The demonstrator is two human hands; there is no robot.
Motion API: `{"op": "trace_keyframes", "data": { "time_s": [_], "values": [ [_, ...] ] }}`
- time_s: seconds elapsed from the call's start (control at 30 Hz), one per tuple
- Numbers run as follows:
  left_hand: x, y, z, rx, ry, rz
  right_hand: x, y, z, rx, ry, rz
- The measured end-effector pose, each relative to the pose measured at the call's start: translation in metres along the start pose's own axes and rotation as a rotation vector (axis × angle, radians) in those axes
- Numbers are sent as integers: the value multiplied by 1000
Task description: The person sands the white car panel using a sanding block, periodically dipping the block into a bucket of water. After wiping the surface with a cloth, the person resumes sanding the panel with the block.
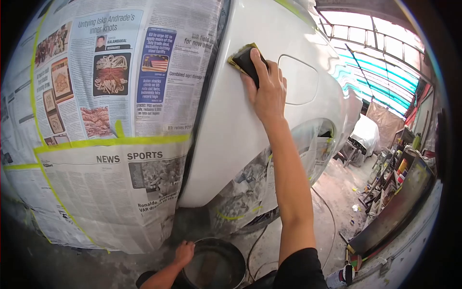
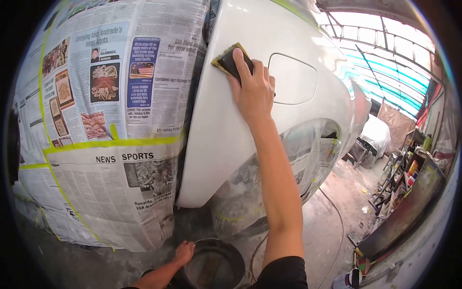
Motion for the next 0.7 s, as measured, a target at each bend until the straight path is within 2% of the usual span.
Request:
{"op": "trace_keyframes", "data": {
  "time_s": [0.17, 0.37, 0.5, 0.6, 0.67, 0.7],
  "values": [
    [-1, 10, 11, 2, -30, 17, 63, 28, -2, -67, 43, -55],
    [-3, 6, 4, -12, -18, -20, 3, 3, 9, -46, 14, -19],
    [-3, 8, 11, -9, -26, -10, 62, 25, -6, -67, 128, -36],
    [-6, 5, 12, -8, -46, 15, 42, 20, -3, -13, 188, -17],
    [-4, 4, 6, -19, -45, 21, -4, 7, 11, -30, 80, -23],
    [-4, 3, 4, -22, -45, 21, -4, 4, 12, -42, 67, 4]
  ]
}}
Point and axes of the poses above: each hand's wrist, its own x-axis towards the middle knuckle, its own y-axis out of the palm, z = x × y, the point moved 8 cm from there along x, towards the middle knuckle, and after that the axes turned 14 degrees about -z, right-handed, at the moved point
